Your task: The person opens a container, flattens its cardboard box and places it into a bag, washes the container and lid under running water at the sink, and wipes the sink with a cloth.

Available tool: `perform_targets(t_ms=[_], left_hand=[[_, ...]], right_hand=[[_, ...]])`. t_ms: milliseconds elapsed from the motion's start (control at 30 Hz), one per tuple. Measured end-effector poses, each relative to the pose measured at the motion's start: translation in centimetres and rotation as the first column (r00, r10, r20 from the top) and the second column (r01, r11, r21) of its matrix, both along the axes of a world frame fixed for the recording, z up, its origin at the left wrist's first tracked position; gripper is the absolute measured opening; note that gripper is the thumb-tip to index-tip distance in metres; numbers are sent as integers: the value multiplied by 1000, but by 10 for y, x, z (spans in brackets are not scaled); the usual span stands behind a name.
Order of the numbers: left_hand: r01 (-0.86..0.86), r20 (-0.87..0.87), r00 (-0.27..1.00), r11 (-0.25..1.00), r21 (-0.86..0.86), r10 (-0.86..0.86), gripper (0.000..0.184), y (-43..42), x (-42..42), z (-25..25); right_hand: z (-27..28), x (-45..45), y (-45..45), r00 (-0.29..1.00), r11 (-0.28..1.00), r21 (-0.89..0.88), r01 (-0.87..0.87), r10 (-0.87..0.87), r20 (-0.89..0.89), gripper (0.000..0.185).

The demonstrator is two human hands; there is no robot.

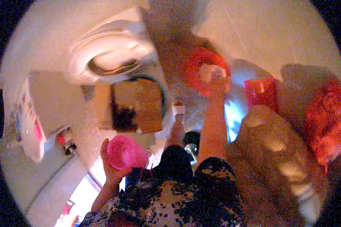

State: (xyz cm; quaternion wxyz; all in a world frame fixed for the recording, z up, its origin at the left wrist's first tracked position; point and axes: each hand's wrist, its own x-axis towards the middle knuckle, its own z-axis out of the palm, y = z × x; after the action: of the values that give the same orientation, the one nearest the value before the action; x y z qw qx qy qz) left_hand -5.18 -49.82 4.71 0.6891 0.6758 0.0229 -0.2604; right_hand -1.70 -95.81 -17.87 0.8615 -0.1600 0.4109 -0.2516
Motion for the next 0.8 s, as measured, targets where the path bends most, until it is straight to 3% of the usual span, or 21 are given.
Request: perform_targets(t_ms=[33, 100, 200, 233, 300, 367, 433, 467, 500, 567, 667, 800], left_hand=[[-67, 20, 997, 991, -118, 70, 112, 30, -6, 9], [-90, 203, 974, 993, -79, 104, 112, 115, -23, 17], [-269, 322, 910, 963, -22, 261, 113, 249, -50, 48], [-344, 377, 868, 939, -14, 324, 113, 257, -53, 49], [-520, 421, 777, 854, 13, 468, 112, 324, -81, 74], [-648, 432, 680, 761, -25, 593, 112, 358, -95, 89], [-744, 435, 576, 664, -74, 693, 110, 380, -101, 92], [-779, 438, 530, 621, -88, 726, 109, 455, -127, 111], [-792, 457, 502, 603, -98, 734, 109, 470, -126, 110], [-818, 497, 445, 564, -114, 745, 108, 505, -114, 117], [-822, 539, 394, 548, -156, 744, 109, 533, -72, 127], [-765, 621, 398, 618, -182, 675, 112, 581, 7, 139]], right_hand=[[26, 0, 29, 998, 1000, 2, -25, 25, 58, 25], [88, 2, 97, 974, 992, 6, -125, 122, 190, 24], [168, 10, 205, 864, 941, 82, -327, 262, 430, 23], [183, 20, 223, 802, 899, 142, -414, 287, 524, 22], [218, 26, 300, 564, 673, 277, -685, 250, 787, 23], [233, 50, 348, 411, 514, 245, -822, 237, 880, 23], [247, 82, 394, 406, 544, 137, -828, 412, 816, 21], [303, 59, 506, 535, 699, -74, -712, 607, 587, 23], [280, 72, 526, 537, 706, -173, -686, 653, 534, 24], [310, 76, 608, 450, 619, -165, -768, 704, 549, 24], [313, 102, 679, 378, 494, -27, -869, 699, 607, 23], [327, 137, 772, 331, 434, -47, -900, 749, 574, 23]])
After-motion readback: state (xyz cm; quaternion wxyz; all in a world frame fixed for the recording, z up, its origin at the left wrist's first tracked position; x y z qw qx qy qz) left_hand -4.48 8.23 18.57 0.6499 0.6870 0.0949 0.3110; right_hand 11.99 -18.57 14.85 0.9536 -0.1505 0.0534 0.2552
